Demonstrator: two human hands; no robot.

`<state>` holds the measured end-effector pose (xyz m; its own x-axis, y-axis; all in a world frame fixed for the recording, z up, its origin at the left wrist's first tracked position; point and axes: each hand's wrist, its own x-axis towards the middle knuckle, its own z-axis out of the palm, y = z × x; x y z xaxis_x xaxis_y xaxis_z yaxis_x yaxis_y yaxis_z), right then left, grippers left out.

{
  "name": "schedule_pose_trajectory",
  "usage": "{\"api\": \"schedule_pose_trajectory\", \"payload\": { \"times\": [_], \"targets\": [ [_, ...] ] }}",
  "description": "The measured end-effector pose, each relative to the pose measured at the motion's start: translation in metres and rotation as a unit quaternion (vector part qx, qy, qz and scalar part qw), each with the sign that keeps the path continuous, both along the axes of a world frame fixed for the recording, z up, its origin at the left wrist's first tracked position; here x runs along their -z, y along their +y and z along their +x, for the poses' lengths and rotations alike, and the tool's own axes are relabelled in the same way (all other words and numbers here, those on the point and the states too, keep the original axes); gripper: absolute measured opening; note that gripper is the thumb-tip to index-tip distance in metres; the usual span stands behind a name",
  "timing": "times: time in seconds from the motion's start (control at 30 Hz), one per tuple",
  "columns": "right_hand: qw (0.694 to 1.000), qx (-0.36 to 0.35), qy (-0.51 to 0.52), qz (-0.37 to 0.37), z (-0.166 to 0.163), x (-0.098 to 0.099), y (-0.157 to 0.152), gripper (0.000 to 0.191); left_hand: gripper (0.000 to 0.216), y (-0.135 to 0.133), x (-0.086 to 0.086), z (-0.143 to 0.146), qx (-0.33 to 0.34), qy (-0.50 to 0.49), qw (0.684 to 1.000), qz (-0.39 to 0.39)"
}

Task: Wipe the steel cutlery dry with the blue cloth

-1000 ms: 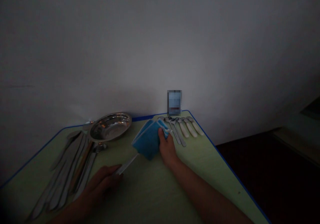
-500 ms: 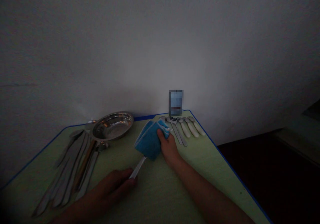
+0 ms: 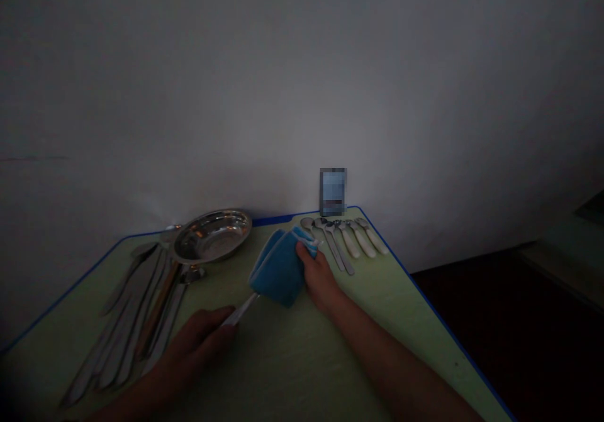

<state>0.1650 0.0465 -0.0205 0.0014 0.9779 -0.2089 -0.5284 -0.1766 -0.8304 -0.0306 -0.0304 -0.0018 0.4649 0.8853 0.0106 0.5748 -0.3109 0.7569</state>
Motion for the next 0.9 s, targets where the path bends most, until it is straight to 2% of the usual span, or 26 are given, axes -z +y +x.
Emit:
{"api": "schedule_pose_trajectory", "payload": {
  "times": [0.17, 0.37, 0.43, 0.57, 0.67, 0.77, 0.9],
  "targets": [
    [0.999, 0.035, 0.034, -0.023, 0.000, -0.006, -0.001, 0.027, 0.037, 0.003, 0.001, 0.001, -0.035, -0.043, 0.998, -0.013],
    [0.998, -0.021, 0.061, -0.021, 0.005, -0.005, 0.002, 0.024, 0.034, 0.003, -0.001, 0.005, -0.101, -0.067, 0.993, -0.003],
    [0.998, -0.034, 0.059, -0.017, 0.006, -0.004, 0.002, 0.023, 0.030, 0.004, -0.001, 0.007, -0.087, -0.066, 0.994, -0.014],
    [0.995, -0.070, 0.070, -0.005, 0.009, -0.003, 0.002, 0.022, 0.025, 0.005, -0.003, 0.010, -0.004, -0.074, 0.995, -0.062],
    [0.994, -0.084, 0.075, 0.001, 0.010, -0.002, 0.002, 0.022, 0.024, 0.004, -0.004, 0.011, 0.017, -0.060, 0.996, -0.063],
    [0.993, -0.084, 0.077, 0.000, 0.011, -0.002, 0.002, 0.022, 0.020, 0.003, -0.002, 0.010, 0.008, -0.068, 0.996, -0.064],
    [0.994, -0.082, 0.071, -0.009, 0.010, -0.001, 0.002, 0.020, 0.030, 0.003, 0.005, 0.008, -0.050, -0.153, 0.985, -0.056]
  ]
}}
